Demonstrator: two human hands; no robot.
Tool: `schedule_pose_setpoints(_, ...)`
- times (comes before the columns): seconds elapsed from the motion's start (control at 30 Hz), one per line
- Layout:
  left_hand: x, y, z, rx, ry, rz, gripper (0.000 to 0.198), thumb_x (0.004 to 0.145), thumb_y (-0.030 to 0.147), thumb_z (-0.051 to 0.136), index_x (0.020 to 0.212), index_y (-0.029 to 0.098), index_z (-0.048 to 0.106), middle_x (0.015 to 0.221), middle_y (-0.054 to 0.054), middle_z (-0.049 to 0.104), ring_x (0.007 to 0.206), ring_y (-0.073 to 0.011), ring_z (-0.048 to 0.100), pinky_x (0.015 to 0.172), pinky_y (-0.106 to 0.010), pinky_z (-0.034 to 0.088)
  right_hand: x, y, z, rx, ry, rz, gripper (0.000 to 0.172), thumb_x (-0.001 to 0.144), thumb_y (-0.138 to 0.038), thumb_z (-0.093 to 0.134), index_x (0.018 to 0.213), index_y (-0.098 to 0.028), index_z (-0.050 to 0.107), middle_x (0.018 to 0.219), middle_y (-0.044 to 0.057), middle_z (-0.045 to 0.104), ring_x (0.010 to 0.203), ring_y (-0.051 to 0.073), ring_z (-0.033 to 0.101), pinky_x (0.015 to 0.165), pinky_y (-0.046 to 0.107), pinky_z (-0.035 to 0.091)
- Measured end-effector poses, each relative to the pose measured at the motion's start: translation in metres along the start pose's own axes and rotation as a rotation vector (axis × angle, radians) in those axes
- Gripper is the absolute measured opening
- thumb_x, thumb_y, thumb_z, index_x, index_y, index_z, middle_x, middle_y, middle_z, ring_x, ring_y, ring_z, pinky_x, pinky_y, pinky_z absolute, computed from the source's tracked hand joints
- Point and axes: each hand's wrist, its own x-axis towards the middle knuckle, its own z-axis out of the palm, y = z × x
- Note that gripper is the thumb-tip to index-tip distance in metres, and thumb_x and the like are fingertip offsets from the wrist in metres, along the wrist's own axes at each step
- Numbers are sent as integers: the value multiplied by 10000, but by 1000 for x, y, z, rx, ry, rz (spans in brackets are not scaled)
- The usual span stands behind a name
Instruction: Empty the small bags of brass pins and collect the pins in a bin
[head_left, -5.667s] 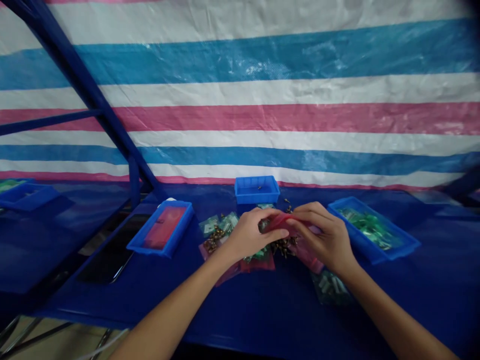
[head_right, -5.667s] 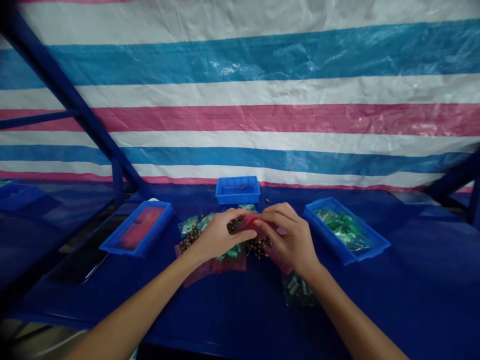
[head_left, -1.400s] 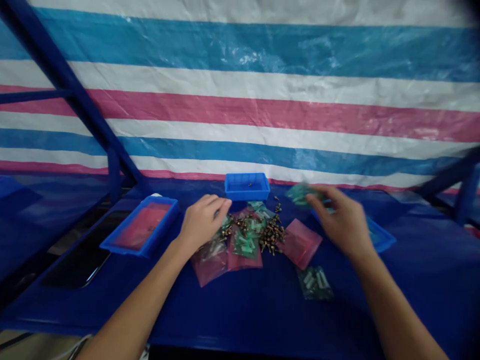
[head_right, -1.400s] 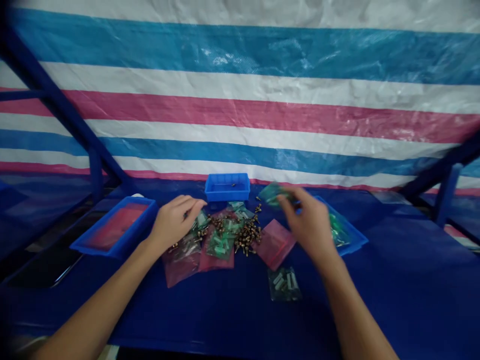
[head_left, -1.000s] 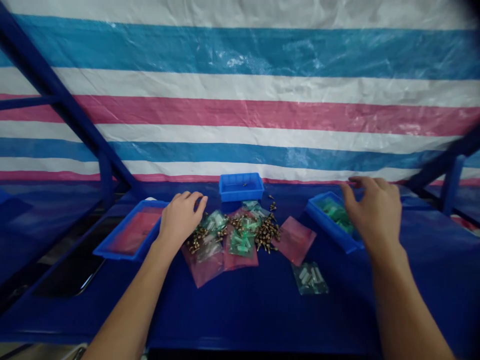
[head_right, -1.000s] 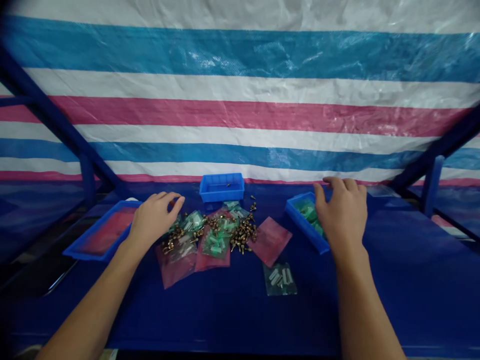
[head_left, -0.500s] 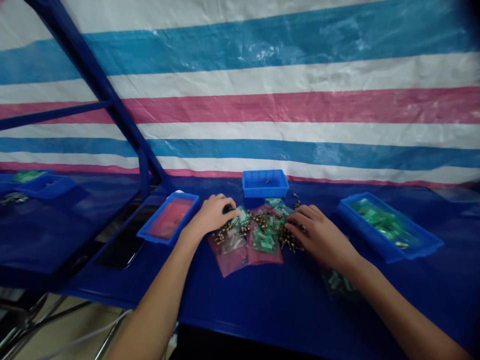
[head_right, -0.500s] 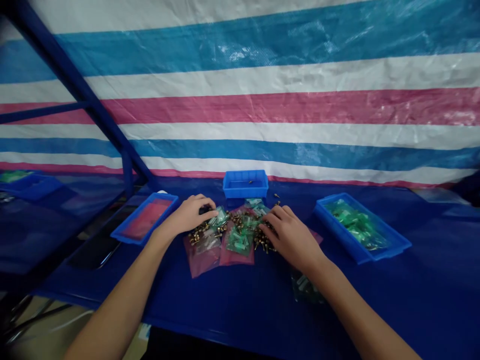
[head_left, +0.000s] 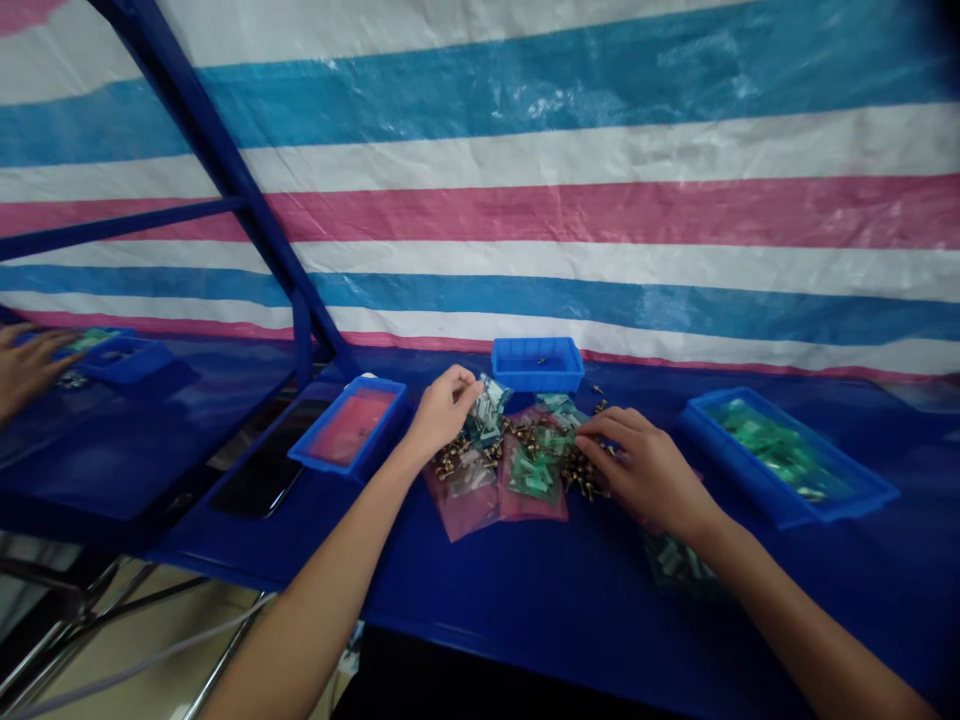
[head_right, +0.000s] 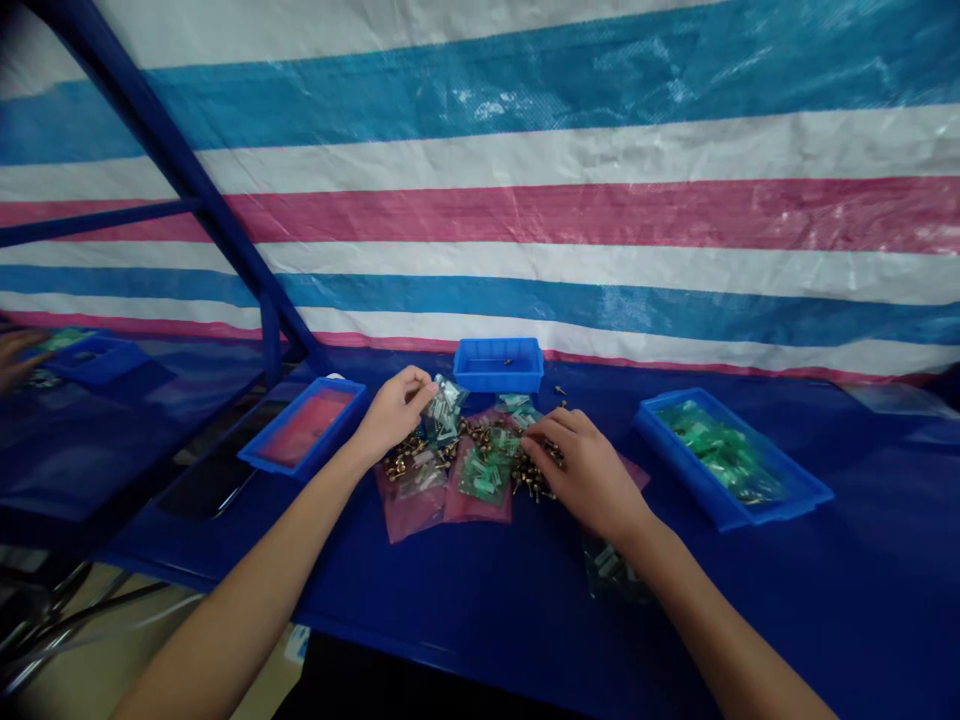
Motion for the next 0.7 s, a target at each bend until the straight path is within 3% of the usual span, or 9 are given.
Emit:
schedule_pose_setpoints(0.1, -6, 12, 11, -111, -25, -42, 216, 932, 417, 474, 870, 213, 438, 597, 80, 441, 417, -66, 391, 458, -188, 313, 0, -3, 3, 220, -2, 206, 241, 930, -419, 522, 1016, -238, 654, 868, 27, 678, 782, 187, 621, 680, 312, 468)
schedule_pose_setpoints(0.2, -19, 32, 23, -27, -113, 56, 188, 952, 398, 452, 896, 218, 448, 587, 78, 451, 465, -79, 443, 503, -186, 327, 0, -11, 9, 480, -35, 331, 356, 909, -479, 534, 1167, -236, 569, 814, 13, 673, 666, 168, 623, 579, 279, 460)
schedule_pose_setpoints(0.27, -29, 46, 31, 70, -193, 131, 162, 973, 370, 419, 927, 223, 469, 588, 72, 478, 507, -94, 484, 543, -198, 335, -1, -19, 13, 578, -64, 334, 382, 894, -483, 556, 1177, -225, 546, 800, 8, 664, 664, 162, 616, 572, 265, 454)
schedule_pose_setpoints(0.37, -40, 58, 38, 181, -264, 225, 141, 978, 332, 421, 946, 225, 507, 664, 54, 537, 559, -101, 507, 578, -213, 332, -2, -30, 16, 568, -119, 291, 278, 900, -465, 553, 916, -192, 608, 704, 2, 622, 623, 137, 554, 546, 244, 400)
schedule_pose_setpoints(0.43, -43, 60, 39, 159, -274, 236, 150, 973, 347, 440, 968, 222, 523, 689, 47, 559, 574, -102, 509, 583, -213, 335, -3, -34, 14, 579, -129, 280, 301, 910, -448, 544, 780, -180, 595, 644, -3, 590, 587, 119, 507, 527, 237, 364)
schedule_pose_setpoints(0.57, -44, 61, 37, -8, -339, 180, 305, 916, 453, 536, 1090, 203, 537, 688, 39, 589, 563, -108, 495, 545, -207, 340, -2, -34, 8, 746, -65, 322, 276, 914, -442, 543, 868, -180, 616, 654, -8, 599, 553, 106, 497, 513, 225, 377)
schedule_pose_setpoints(0.7, -43, 64, 38, -18, -378, 160, 333, 923, 467, 502, 897, 162, 632, 737, -8, 609, 622, -127, 512, 556, -217, 352, 1, -33, 6, 820, -50, 307, 268, 903, -448, 556, 967, -191, 593, 728, 5, 634, 617, 133, 575, 552, 235, 444)
